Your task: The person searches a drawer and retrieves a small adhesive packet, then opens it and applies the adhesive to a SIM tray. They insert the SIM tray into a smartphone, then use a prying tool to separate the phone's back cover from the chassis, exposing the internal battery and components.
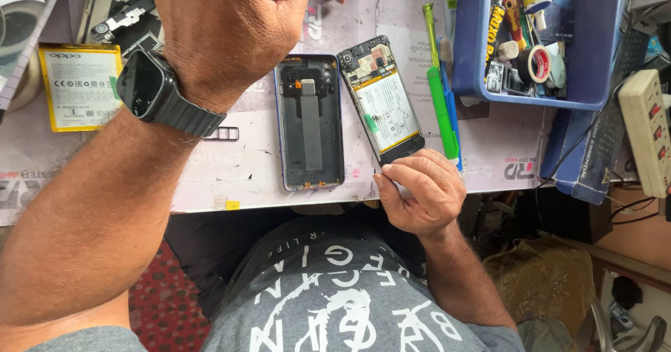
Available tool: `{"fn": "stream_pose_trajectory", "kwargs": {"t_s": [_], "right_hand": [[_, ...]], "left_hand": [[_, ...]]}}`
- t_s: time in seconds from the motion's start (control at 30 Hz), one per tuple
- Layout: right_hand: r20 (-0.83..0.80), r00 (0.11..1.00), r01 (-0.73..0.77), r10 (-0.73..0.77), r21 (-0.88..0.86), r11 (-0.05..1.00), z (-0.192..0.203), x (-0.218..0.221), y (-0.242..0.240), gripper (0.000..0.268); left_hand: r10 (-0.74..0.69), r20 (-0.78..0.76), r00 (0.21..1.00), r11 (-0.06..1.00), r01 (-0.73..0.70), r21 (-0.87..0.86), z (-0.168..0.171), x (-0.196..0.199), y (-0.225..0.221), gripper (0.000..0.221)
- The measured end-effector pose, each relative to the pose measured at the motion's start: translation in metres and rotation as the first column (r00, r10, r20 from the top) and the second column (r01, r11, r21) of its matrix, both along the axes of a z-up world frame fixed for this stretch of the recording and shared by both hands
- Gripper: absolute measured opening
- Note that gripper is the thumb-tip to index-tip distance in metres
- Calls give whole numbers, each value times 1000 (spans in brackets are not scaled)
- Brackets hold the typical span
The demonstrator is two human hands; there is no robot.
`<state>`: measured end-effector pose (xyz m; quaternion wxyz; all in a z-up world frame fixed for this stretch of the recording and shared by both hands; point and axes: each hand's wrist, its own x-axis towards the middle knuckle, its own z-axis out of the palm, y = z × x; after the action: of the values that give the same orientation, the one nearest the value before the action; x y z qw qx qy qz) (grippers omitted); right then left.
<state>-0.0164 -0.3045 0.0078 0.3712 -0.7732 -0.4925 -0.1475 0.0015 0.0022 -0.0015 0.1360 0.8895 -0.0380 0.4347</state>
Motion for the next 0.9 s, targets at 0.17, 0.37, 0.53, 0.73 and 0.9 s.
{"fn": "stream_pose_trajectory", "kwargs": {"t_s": [0.17,0.37,0.53,0.73,0.9], "right_hand": [[1,1000,1,-1,6,1000,-1,0,0,18],[-22,1000,-2,2,10,1000,4,0,2,17],[-23,1000,-7,7,14,1000,6,0,3,18],[-23,1000,-9,9,11,1000,5,-1,4,18],[-14,1000,-20,21,11,1000,4,0,3,17]], "left_hand": [[1,1,1000,1000,-1,-17,-1,-2,-2,14],[-27,-48,998,998,24,-65,1,-4,-3,9],[-37,-40,999,999,36,-26,2,-5,0,12],[-23,-44,999,999,21,-30,-4,-7,1,13],[-12,-33,999,1000,12,-11,-9,-3,1,9]]}}
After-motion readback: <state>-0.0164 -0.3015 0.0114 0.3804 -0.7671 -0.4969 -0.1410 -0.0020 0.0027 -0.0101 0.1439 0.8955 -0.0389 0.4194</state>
